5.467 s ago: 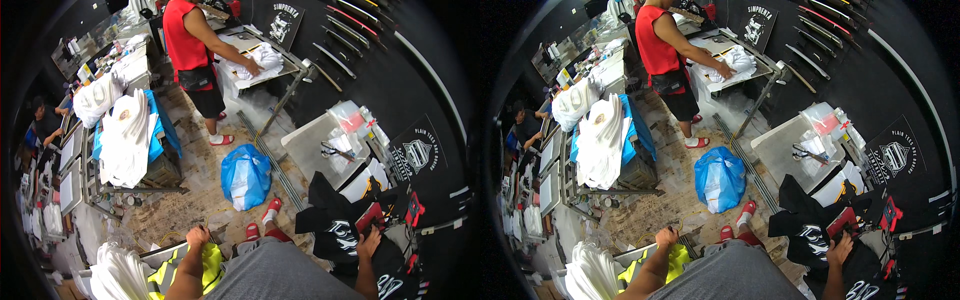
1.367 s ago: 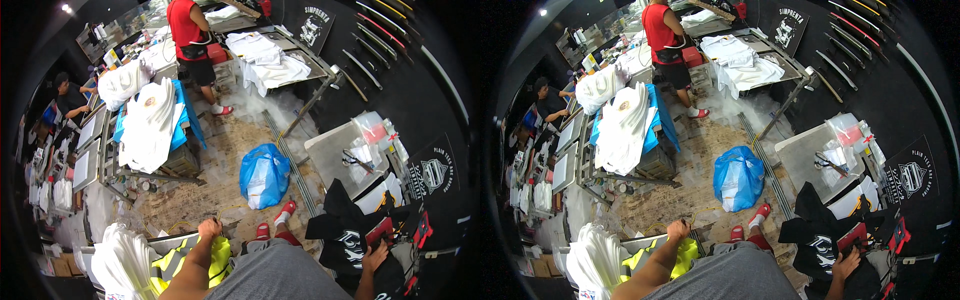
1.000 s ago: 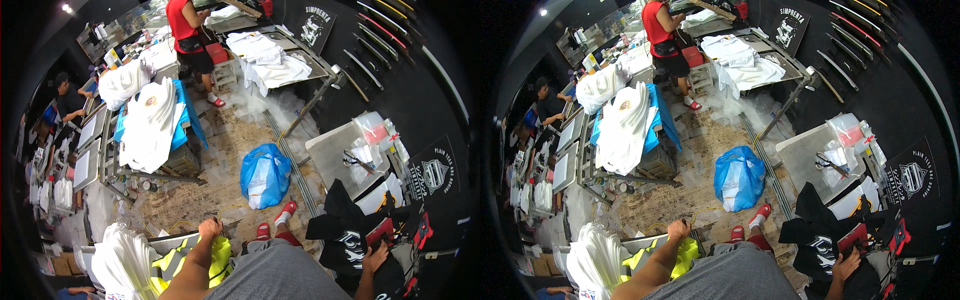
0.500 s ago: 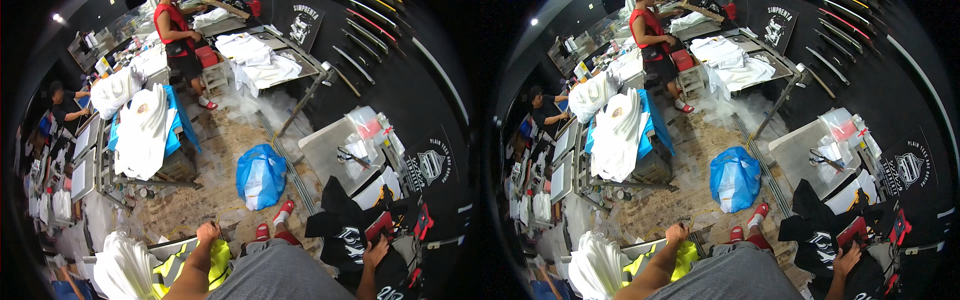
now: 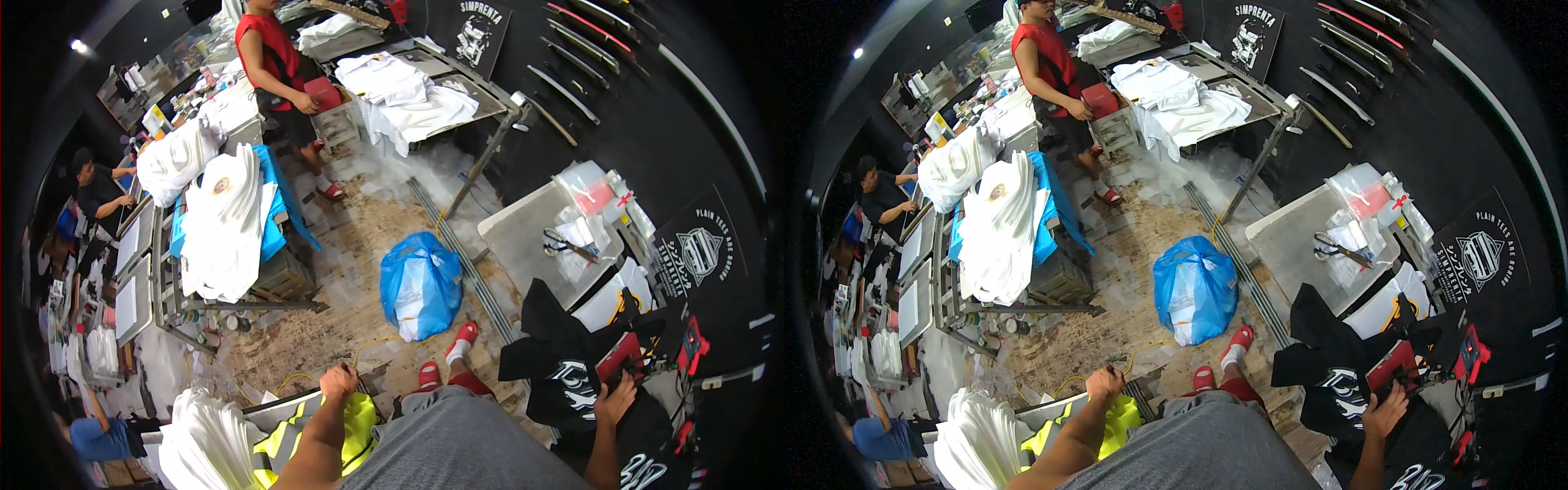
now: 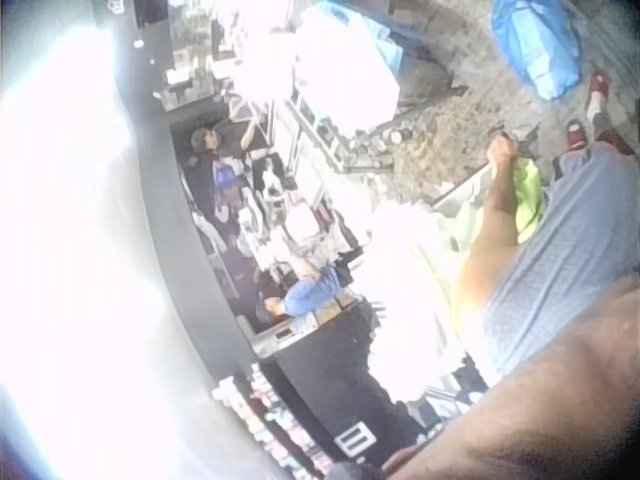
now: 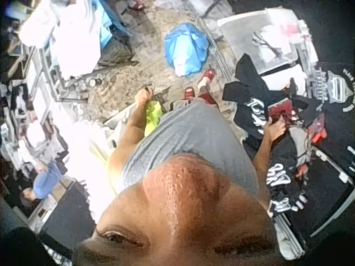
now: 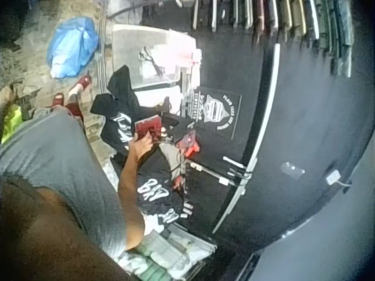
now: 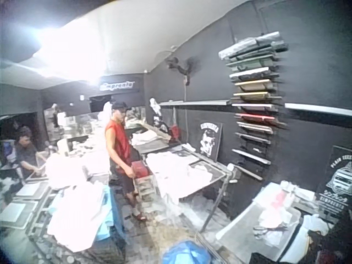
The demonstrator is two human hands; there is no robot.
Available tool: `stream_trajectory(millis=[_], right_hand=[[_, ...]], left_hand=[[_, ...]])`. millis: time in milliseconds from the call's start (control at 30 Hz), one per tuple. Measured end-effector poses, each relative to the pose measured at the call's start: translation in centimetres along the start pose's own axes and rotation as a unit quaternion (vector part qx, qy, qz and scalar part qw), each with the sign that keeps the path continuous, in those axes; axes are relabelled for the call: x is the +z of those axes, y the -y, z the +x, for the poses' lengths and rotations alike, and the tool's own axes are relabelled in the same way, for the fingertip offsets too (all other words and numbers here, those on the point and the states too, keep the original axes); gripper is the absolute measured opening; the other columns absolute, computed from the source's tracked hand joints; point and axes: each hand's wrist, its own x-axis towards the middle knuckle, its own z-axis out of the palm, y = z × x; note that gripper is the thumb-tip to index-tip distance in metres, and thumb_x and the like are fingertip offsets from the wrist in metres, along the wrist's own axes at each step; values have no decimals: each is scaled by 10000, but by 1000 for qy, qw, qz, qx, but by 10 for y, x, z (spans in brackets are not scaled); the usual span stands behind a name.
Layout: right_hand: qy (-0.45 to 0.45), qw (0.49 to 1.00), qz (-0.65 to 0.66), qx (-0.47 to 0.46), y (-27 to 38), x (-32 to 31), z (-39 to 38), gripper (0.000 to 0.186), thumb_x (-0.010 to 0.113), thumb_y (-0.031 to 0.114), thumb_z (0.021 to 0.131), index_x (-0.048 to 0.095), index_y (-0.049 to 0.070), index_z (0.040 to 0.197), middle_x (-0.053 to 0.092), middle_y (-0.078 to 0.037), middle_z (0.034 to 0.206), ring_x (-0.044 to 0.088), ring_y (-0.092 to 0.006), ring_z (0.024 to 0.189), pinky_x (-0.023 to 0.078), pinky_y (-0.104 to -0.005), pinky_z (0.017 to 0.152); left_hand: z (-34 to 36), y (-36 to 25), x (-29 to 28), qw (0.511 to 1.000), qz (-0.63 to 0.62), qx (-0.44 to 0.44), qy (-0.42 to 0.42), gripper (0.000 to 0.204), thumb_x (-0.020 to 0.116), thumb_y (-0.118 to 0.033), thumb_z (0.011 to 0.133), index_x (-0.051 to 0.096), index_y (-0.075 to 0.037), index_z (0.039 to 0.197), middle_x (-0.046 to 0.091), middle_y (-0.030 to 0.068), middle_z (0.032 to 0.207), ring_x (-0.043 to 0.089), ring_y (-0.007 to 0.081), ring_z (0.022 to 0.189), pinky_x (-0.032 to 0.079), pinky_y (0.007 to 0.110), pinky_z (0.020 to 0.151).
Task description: The person cuts label transfers using scissors, positions shirts onto the heat press platen, places the labels onto the shirts by hand, and presses the heat press machine down to apply the labels.
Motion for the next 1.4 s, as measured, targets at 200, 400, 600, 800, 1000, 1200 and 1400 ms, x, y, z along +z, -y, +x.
stream_trajectory(millis=[200,400,600,800,1000,1200,1400], right_hand=[[37,999,8,23,-1,-1,0,671,609,423,902,423,62,1436,455,-189,1416,464,-437,1162,370,-513,971],[26,999,0,20,-2,3,-1,674,617,404,898,410,65,1443,450,-188,1424,455,-430,1179,364,-516,982],[23,1000,-5,17,-6,8,-1,681,625,401,891,410,63,1441,453,-196,1420,454,-429,1180,359,-518,988],[35,999,10,23,-4,2,-1,680,635,395,888,420,52,1434,456,-198,1417,455,-439,1178,361,-514,992],[-6,999,-36,-2,-10,6,-7,653,518,498,965,426,53,1434,489,-216,1364,469,-450,1171,365,-518,991],[20,1000,0,13,0,1,4,692,669,357,862,424,74,1444,471,-192,1391,464,-430,1165,373,-523,968],[48,998,18,36,-2,-10,6,689,700,310,822,448,74,1418,477,-197,1378,459,-440,1181,373,-524,975]], left_hand=[[0,1,1,1000,-4,2,-7,418,476,-402,925,713,-72,1021,722,215,1027,698,381,978,556,477,858],[1,2,2,1000,-2,0,-12,424,474,-403,925,711,-66,1026,721,217,1023,697,383,979,555,476,861],[3,2,3,1000,8,-3,3,437,471,-403,925,703,-54,1047,716,227,1039,692,387,994,547,481,882],[-3,1,0,1000,-7,-3,3,428,472,-402,923,704,-66,1051,715,219,1056,689,381,1010,548,477,882],[0,-8,-2,1000,12,8,12,425,464,-402,920,700,-73,1053,719,214,1041,688,389,1005,546,481,876],[3,2,10,999,41,-13,-7,448,449,-415,924,705,-64,1033,718,227,1028,693,401,983,551,498,849],[-4,-14,3,999,36,10,-25,439,467,-403,918,705,-49,1023,718,237,1009,694,413,968,553,503,833]])
